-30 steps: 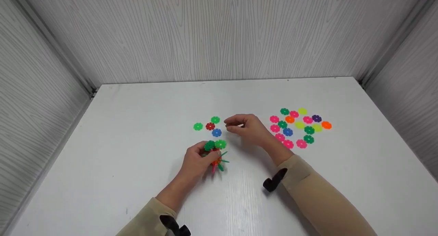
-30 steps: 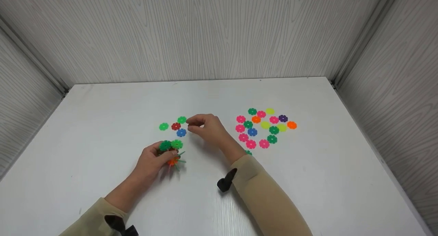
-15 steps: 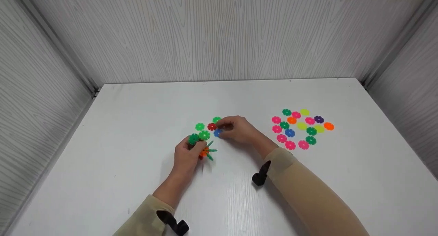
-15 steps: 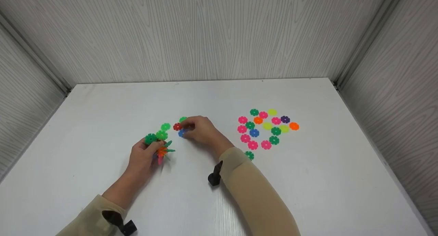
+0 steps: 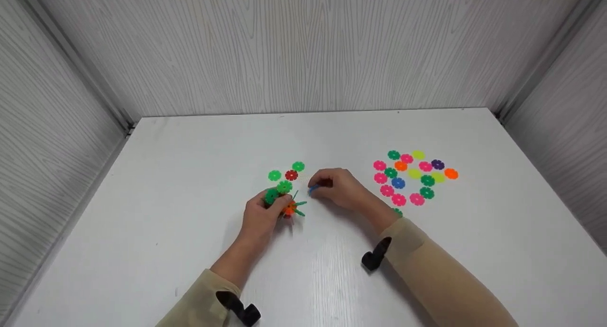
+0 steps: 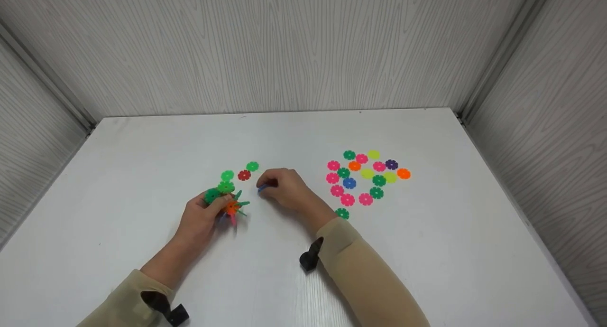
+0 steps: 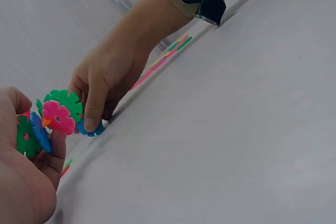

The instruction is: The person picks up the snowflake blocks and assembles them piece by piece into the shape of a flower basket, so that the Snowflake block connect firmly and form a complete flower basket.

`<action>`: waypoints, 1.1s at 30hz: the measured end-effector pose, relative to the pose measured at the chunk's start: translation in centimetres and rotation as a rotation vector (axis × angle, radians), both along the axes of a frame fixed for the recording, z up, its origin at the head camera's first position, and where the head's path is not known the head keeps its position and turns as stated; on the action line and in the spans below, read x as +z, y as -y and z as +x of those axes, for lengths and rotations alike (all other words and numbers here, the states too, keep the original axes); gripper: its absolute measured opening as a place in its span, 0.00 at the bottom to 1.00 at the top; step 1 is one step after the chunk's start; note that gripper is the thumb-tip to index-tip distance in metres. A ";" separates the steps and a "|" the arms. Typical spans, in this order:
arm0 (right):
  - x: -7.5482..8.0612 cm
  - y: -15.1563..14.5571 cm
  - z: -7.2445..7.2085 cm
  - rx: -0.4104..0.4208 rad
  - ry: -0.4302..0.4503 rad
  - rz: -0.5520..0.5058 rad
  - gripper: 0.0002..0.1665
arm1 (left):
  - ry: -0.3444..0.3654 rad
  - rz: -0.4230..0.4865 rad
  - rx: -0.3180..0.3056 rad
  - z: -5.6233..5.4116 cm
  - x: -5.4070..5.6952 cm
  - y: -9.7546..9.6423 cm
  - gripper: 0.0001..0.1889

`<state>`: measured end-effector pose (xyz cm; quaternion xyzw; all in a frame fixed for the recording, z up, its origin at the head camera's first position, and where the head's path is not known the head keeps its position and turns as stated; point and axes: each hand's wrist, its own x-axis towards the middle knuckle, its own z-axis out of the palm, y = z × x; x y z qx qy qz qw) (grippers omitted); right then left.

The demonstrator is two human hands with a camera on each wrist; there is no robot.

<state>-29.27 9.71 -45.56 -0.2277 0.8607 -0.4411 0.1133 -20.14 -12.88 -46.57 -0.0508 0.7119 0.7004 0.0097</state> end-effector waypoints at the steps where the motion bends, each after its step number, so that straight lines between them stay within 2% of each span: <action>1: 0.1 -0.2 0.3 -0.015 0.013 -0.029 0.11 | -0.004 0.000 -0.006 0.0 0.0 0.0 0.18; 7: 1.2 -1.5 1.8 -0.065 0.093 -0.224 0.16 | 0.030 0.014 -0.038 0.2 -0.1 0.0 0.19; 13: 1.9 -1.7 3.4 -0.043 0.054 -0.368 0.17 | 0.043 -0.008 -0.079 0.4 -0.1 -0.2 0.23; 18: 2.2 -0.9 4.3 -0.028 -0.022 -0.379 0.12 | 0.017 -0.033 -0.113 0.5 -0.3 -0.1 0.24; 25: 2.2 -0.3 4.9 -0.034 -0.037 -0.359 0.12 | -0.037 -0.081 -0.151 0.5 -0.3 -0.1 0.24; 33: 1.9 -0.3 5.2 -0.041 -0.103 -0.352 0.10 | -0.051 -0.115 -0.138 0.5 -0.1 -0.5 0.23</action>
